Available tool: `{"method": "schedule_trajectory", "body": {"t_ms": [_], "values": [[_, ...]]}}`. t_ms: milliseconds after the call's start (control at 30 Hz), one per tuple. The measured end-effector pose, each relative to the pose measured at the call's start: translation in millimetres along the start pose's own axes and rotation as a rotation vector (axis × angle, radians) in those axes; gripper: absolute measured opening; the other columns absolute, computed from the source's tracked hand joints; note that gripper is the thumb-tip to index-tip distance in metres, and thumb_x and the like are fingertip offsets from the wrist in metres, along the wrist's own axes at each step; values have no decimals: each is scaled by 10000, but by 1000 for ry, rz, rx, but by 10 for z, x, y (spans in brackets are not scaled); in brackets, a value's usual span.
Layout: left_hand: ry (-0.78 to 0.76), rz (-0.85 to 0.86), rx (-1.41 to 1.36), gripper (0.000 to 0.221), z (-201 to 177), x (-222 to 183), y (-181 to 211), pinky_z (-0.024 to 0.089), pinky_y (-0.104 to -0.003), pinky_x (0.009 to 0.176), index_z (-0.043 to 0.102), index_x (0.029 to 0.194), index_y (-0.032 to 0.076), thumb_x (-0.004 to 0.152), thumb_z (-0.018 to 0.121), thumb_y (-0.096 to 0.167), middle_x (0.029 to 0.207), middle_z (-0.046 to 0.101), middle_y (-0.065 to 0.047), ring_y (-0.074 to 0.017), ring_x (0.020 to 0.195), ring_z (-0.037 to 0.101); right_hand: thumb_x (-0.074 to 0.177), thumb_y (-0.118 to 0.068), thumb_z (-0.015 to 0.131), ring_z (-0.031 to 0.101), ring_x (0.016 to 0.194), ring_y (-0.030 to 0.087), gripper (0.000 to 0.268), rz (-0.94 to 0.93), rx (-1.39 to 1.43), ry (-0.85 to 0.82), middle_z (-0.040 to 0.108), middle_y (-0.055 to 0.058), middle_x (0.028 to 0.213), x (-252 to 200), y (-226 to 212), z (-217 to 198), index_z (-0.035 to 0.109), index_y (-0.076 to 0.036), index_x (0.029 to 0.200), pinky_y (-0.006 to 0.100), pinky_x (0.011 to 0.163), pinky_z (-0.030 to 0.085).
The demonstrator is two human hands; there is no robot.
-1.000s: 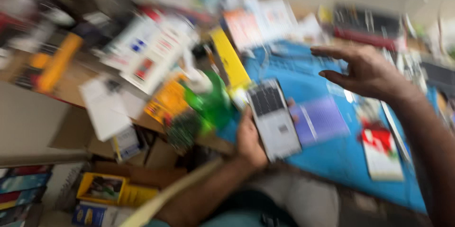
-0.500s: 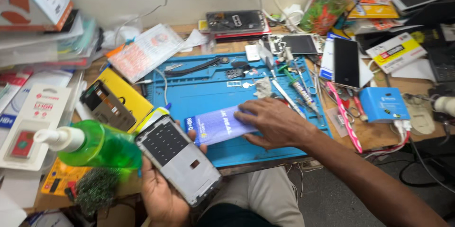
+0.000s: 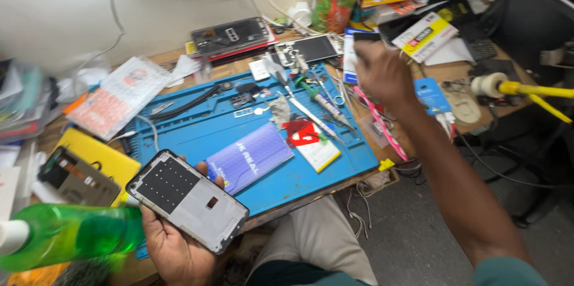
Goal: The person disassembles a smartphone by removing the back cover and using tweezers to detach internal components. They carefully separate the screen assembly from the phone's chassis and place the parts on a cluttered workbench.
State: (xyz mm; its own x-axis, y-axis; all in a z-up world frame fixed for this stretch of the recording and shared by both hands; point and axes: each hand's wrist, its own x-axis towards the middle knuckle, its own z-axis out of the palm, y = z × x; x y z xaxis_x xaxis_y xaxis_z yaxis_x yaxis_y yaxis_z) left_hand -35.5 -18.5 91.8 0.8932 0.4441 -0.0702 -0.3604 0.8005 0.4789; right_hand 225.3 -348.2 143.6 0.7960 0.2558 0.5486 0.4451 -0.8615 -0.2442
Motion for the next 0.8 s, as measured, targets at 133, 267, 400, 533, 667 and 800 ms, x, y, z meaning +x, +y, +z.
{"method": "schedule_trajectory", "body": {"t_ms": [133, 267, 400, 533, 667, 800], "values": [[-115, -34, -86, 579, -105, 216, -169, 367, -629, 1163, 477, 1526, 163, 1063, 416, 506, 1511, 535, -54, -338, 1391, 501, 908, -715, 670, 679, 1072, 441, 798, 409, -352, -259, 699, 292, 1121, 425, 523, 22, 650, -4, 1270, 559, 897, 536], [-104, -61, -108, 519, -190, 378, -330, 388, -634, 1154, 511, 1471, 154, 1083, 421, 487, 1449, 572, -59, -347, 1385, 514, 802, -846, 623, 643, 1120, 472, 1093, 471, -419, -409, 610, 360, 1238, 562, 478, 382, 431, -16, 1486, 559, 882, 546], [-66, -64, -83, 519, -234, 348, -382, 394, -643, 1147, 522, 1458, 157, 1076, 423, 494, 1430, 581, -48, -358, 1371, 514, 754, -737, 685, 582, 1195, 481, 1125, 525, -424, -500, 531, 366, 1339, 830, 527, 613, 299, -78, 1579, 552, 915, 527], [-73, -63, -97, 534, -235, 317, -352, 382, -636, 1153, 512, 1476, 168, 1067, 427, 502, 1458, 571, -43, -355, 1388, 499, 694, -687, 767, 549, 1256, 469, 1146, 568, -324, -465, 510, 356, 1367, 859, 748, 698, 336, -60, 1551, 540, 1001, 478], [-50, -65, -75, 552, -204, 323, -343, 369, -638, 1155, 489, 1493, 178, 1053, 435, 508, 1482, 544, -42, -357, 1399, 487, 774, -591, 699, 578, 1153, 402, 933, 654, 270, -354, 563, 288, 1349, 878, 1147, 353, 481, -42, 1496, 483, 884, 481], [-47, -83, -74, 565, -222, 337, -346, 362, -635, 1156, 466, 1514, 178, 1053, 433, 503, 1517, 514, -42, -355, 1403, 481, 790, -511, 644, 580, 906, 323, 807, 734, 573, -356, 636, 199, 1109, 847, 1290, -321, 544, -73, 1461, 461, 681, 484]]}}
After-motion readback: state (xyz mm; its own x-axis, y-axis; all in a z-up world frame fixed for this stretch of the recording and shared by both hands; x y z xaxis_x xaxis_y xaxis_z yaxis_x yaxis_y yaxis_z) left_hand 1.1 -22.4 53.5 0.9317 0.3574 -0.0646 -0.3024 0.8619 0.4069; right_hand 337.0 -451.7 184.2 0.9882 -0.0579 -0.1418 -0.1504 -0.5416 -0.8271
